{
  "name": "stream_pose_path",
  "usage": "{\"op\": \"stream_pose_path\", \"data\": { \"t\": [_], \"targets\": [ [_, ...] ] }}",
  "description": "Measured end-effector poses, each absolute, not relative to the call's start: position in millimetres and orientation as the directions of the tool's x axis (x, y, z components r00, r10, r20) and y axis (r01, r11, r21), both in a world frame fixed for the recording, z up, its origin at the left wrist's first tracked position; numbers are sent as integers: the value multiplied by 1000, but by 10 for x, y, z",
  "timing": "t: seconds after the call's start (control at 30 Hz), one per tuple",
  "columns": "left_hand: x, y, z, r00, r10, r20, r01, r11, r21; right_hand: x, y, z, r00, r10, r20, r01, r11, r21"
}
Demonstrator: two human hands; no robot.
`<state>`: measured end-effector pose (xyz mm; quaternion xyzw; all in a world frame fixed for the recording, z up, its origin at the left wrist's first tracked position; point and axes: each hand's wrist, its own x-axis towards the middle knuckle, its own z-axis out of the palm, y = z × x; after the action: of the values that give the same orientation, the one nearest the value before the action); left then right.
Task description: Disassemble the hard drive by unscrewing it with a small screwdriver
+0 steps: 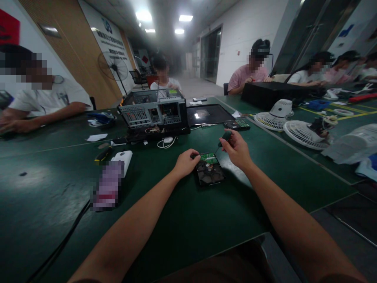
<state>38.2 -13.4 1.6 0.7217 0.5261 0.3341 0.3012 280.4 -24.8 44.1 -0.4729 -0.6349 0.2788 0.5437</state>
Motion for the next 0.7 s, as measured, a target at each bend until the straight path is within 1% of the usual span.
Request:
{"op": "stream_pose_path", "data": {
  "t": [0.17,0.27,0.43,0.57,0.63,0.7],
  "targets": [
    [387,-139,23,218,965,143,558,-243,793,2802,-256,435,14,901,434,317,408,-857],
    [386,-121,-1,228,960,161,557,-265,787,2805,-256,420,-2,880,475,372,441,-817],
    [388,-87,-49,225,955,192,570,-289,769,2812,-217,368,20,795,606,518,510,-687],
    [385,-83,-58,230,950,210,568,-306,764,2804,-216,371,-31,718,695,621,559,-550],
    [383,-88,-56,233,952,199,561,-298,772,2792,-238,390,-59,692,719,640,579,-505],
    [381,-91,-58,231,954,191,553,-290,781,2774,-264,408,-96,684,723,610,615,-500]
  ]
}}
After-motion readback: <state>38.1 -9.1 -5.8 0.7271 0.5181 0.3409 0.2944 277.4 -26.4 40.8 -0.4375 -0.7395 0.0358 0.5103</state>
